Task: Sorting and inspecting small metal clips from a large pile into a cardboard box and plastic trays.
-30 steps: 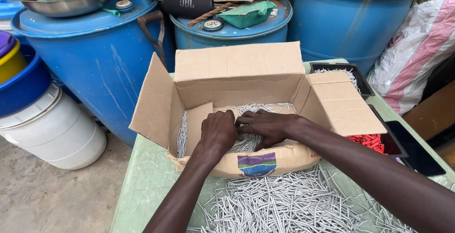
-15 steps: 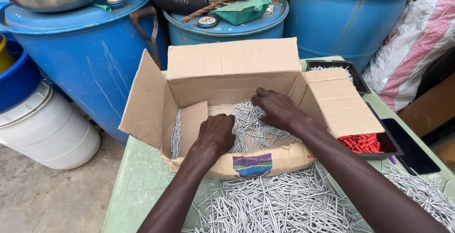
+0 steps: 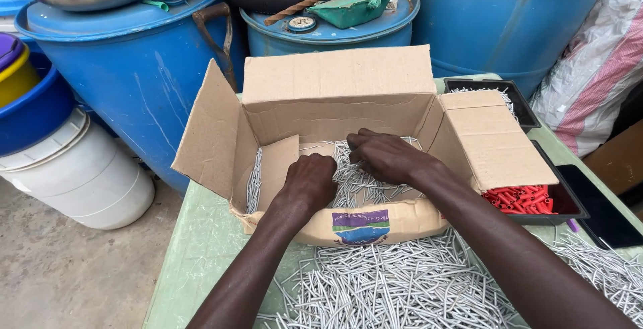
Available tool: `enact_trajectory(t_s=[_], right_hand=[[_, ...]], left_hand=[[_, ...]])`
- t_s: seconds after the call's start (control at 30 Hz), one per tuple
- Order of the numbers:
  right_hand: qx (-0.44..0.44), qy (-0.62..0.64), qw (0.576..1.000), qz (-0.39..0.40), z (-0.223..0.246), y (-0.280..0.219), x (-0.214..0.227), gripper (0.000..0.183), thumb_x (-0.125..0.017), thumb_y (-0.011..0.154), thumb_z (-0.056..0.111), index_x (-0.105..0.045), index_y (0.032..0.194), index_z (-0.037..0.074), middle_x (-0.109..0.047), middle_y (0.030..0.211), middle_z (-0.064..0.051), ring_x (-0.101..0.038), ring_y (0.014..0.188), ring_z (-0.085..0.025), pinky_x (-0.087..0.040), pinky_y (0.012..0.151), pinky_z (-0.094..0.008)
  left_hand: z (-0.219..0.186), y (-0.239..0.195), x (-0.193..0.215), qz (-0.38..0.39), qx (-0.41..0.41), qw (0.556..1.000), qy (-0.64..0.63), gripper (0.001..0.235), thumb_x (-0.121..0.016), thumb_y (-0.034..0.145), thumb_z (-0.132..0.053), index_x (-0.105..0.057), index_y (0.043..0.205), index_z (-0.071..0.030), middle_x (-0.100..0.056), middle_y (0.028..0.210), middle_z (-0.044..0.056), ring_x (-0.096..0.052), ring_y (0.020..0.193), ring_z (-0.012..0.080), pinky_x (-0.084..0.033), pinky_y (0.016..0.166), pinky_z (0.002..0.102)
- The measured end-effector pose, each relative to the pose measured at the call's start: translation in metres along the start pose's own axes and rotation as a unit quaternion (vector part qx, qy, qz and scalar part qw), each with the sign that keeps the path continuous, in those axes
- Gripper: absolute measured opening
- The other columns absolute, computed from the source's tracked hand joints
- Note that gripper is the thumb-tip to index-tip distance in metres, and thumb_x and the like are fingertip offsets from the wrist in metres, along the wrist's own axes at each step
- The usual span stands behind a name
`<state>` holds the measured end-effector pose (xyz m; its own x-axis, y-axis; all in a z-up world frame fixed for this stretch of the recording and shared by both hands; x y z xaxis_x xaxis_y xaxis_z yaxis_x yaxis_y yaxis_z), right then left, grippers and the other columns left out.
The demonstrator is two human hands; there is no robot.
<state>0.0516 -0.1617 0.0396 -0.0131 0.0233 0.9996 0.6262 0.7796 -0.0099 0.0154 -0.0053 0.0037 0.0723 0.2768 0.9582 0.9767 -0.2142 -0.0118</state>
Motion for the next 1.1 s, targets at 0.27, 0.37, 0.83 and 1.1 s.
enact_trajectory(t_s=[0.27, 0.37, 0.83, 1.1], right_hand=[[-0.059, 0.298, 0.952, -0.038, -0.007, -0.026, 0.027, 0.023, -0.056, 0.093, 0.009, -0.072, 0.11, 0.005, -0.072, 0.088, -0.02, -0.066, 0.09, -0.033, -0.054, 0.082, -0.046], [-0.071, 0.393, 0.917, -0.028, 0.0, -0.036, 0.035, 0.033, -0.051, 0.094, 0.006, -0.068, 0.123, 0.004, -0.074, 0.079, -0.017, -0.066, 0.079, -0.023, -0.055, 0.078, -0.038], [-0.071, 0.529, 0.844, -0.046, -0.011, -0.041, 0.035, 0.043, -0.046, 0.097, 0.007, -0.053, 0.137, -0.007, -0.069, 0.071, -0.015, -0.068, 0.065, -0.018, -0.06, 0.061, -0.027], [-0.074, 0.569, 0.816, -0.062, -0.008, -0.037, 0.032, 0.027, -0.058, 0.091, 0.003, -0.066, 0.115, -0.007, -0.073, 0.071, -0.019, -0.073, 0.067, -0.02, -0.062, 0.058, -0.027]], left_hand=[[-0.02, -0.029, 0.048, -0.067, -0.059, 0.976, -0.197, 0.033, -0.069, 0.082, -0.023, -0.072, 0.105, 0.0, -0.073, 0.089, 0.022, -0.07, 0.093, 0.045, -0.054, 0.086, 0.055], [-0.022, -0.034, 0.055, -0.094, -0.094, 0.943, -0.304, 0.038, -0.07, 0.082, -0.017, -0.066, 0.114, 0.004, -0.074, 0.088, 0.02, -0.071, 0.079, 0.0332, -0.055, 0.078, 0.048], [-0.017, 0.001, 0.025, -0.094, -0.094, 0.792, -0.596, 0.03, -0.071, 0.077, 0.006, -0.071, 0.106, 0.003, -0.07, 0.086, 0.011, -0.072, 0.076, 0.0133, -0.063, 0.076, 0.027], [-0.006, 0.012, 0.014, -0.109, -0.103, 0.754, -0.64, 0.027, -0.072, 0.08, 0.005, -0.071, 0.106, 0.006, -0.07, 0.084, 0.014, -0.073, 0.076, 0.0147, -0.064, 0.075, 0.026]])
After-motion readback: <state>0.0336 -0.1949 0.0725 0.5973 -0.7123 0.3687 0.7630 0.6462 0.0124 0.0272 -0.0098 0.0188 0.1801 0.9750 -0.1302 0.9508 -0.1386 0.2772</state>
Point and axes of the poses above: each hand's wrist, its own y-axis towards the middle knuckle, its own x-axis out of the back of the hand, z = x × y, the point moved 2 cm from there along y, towards the middle knuckle
